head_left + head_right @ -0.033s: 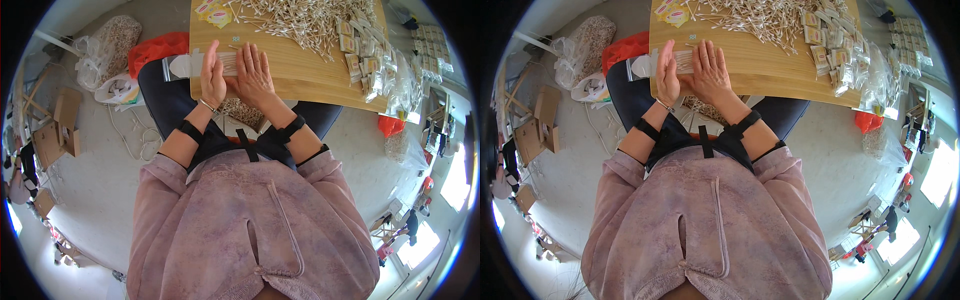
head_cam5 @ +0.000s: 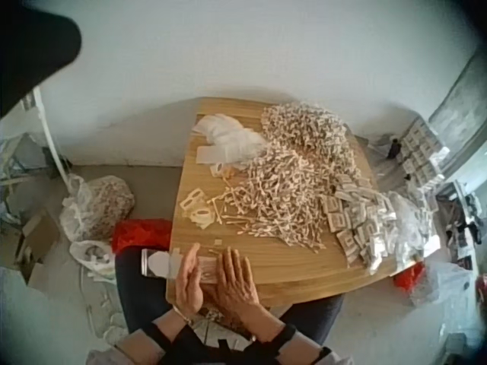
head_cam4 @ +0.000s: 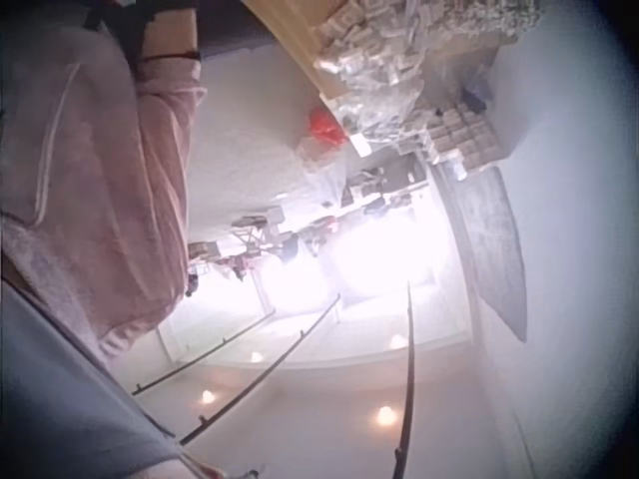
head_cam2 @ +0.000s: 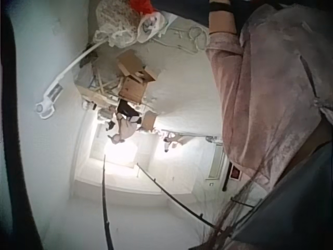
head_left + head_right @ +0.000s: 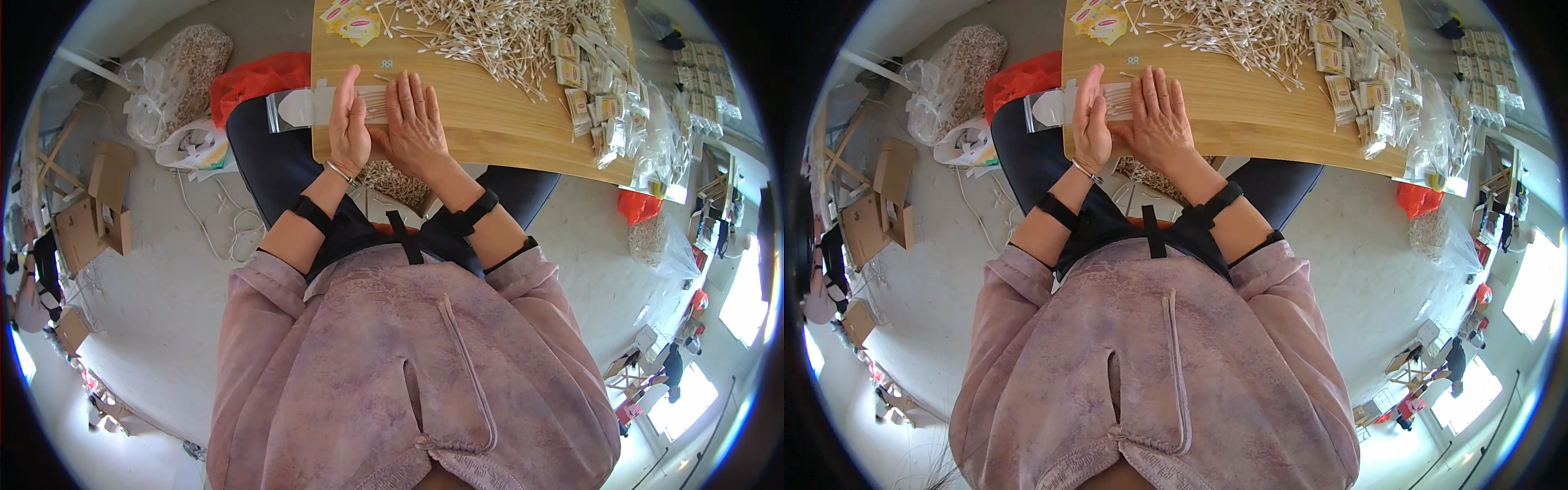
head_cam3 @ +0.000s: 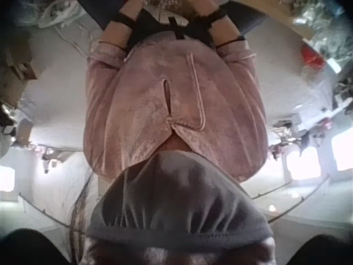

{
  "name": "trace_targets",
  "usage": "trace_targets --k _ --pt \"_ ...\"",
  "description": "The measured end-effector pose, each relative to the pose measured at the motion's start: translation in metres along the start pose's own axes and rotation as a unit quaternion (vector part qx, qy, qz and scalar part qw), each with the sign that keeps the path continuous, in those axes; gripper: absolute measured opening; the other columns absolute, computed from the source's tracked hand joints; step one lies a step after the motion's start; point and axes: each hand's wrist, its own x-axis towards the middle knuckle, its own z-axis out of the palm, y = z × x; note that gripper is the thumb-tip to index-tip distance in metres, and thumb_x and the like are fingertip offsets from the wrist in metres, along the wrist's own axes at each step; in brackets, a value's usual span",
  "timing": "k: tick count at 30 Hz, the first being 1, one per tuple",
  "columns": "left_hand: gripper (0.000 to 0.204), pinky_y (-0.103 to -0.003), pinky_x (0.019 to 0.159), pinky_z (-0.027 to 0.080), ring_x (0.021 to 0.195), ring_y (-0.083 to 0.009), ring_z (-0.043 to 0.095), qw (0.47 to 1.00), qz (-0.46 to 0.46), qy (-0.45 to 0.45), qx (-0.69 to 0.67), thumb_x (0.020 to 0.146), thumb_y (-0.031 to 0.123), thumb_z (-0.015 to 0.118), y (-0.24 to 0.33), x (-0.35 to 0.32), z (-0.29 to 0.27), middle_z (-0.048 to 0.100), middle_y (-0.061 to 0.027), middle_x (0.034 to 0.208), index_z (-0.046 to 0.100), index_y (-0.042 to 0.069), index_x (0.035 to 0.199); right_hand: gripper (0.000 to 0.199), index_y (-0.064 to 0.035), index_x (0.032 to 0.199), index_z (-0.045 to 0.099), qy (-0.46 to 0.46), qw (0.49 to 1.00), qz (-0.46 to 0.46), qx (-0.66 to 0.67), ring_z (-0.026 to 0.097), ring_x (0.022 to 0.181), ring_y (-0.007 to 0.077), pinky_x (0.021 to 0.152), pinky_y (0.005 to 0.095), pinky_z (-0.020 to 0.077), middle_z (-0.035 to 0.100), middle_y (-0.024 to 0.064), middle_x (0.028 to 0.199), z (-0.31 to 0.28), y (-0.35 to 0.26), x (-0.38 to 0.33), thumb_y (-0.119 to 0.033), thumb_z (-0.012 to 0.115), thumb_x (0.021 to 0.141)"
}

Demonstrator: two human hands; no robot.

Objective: Manually counting, aligning, and placing cotton swabs into small plastic bags.

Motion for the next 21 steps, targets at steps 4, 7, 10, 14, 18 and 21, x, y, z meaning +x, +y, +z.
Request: trace_targets --k 4,7,10,14,18,21 --pt "0.046 -0.035 0.114 0.016 0.138 -0.0236 0.024 0.999 -0.002 0.020 -0.034 0.096 0.009 0.035 -0.004 0.001 -0.003 0.029 -0.0151 0.146 0.028 0.001 0.141 0.075 0.0016 0.140 0.025 0.030 0.999 0.027 0.036 0.014 0.139 0.0384 0.112 0.0509 0.0112 0.020 0.0222 0.148 0.004 -0.005 -0.002 -0.039 0.056 0.085" --pt "0.044 -0.035 0.113 0.017 0.138 -0.0223 0.024 0.997 -0.007 0.038 -0.063 0.098 0.013 0.035 -0.009 0.000 -0.003 0.029 -0.0144 0.146 0.028 0.002 0.141 0.057 -0.0044 0.127 0.044 0.099 0.992 0.032 0.064 0.022 0.135 0.0385 0.110 0.0516 0.0162 0.031 0.0188 0.142 -0.001 0.005 0.000 -0.029 0.064 0.080" --pt "0.044 -0.034 0.113 0.017 0.137 -0.0214 0.024 0.996 -0.006 0.038 -0.074 0.098 0.013 0.035 -0.011 0.000 -0.004 0.028 -0.0137 0.147 0.028 0.003 0.141 0.032 -0.0110 0.104 0.060 0.146 0.985 0.006 0.089 0.034 0.125 0.0361 0.105 0.0510 0.0239 0.044 0.0119 0.129 -0.011 0.009 0.003 -0.018 0.069 0.074" --pt "0.044 -0.034 0.113 0.018 0.137 -0.0200 0.024 0.995 -0.001 0.038 -0.088 0.098 0.013 0.035 -0.008 0.001 -0.004 0.028 -0.0128 0.147 0.028 0.004 0.141 0.011 -0.0160 0.084 0.067 0.166 0.982 0.011 0.090 0.044 0.108 0.0309 0.093 0.0452 0.0335 0.054 0.0026 0.111 -0.010 0.012 0.008 -0.015 0.069 0.073" --pt "0.042 -0.034 0.113 0.019 0.137 -0.0199 0.025 0.996 0.003 0.029 -0.087 0.098 0.013 0.035 -0.010 0.001 -0.006 0.030 -0.0126 0.145 0.029 0.004 0.139 0.013 -0.0155 0.085 0.067 0.146 0.985 0.016 0.087 0.045 0.104 0.0303 0.091 0.0441 0.0337 0.054 0.0025 0.106 -0.010 0.013 0.013 -0.016 0.070 0.073" --pt "0.041 -0.034 0.113 0.020 0.136 -0.0202 0.026 0.996 0.005 0.028 -0.082 0.099 0.012 0.034 -0.009 0.000 -0.007 0.030 -0.0124 0.145 0.030 0.004 0.139 0.013 -0.0149 0.084 0.067 0.121 0.988 0.022 0.097 0.045 0.101 0.0298 0.090 0.0435 0.0336 0.054 0.0028 0.101 -0.014 0.010 0.017 -0.017 0.071 0.072"
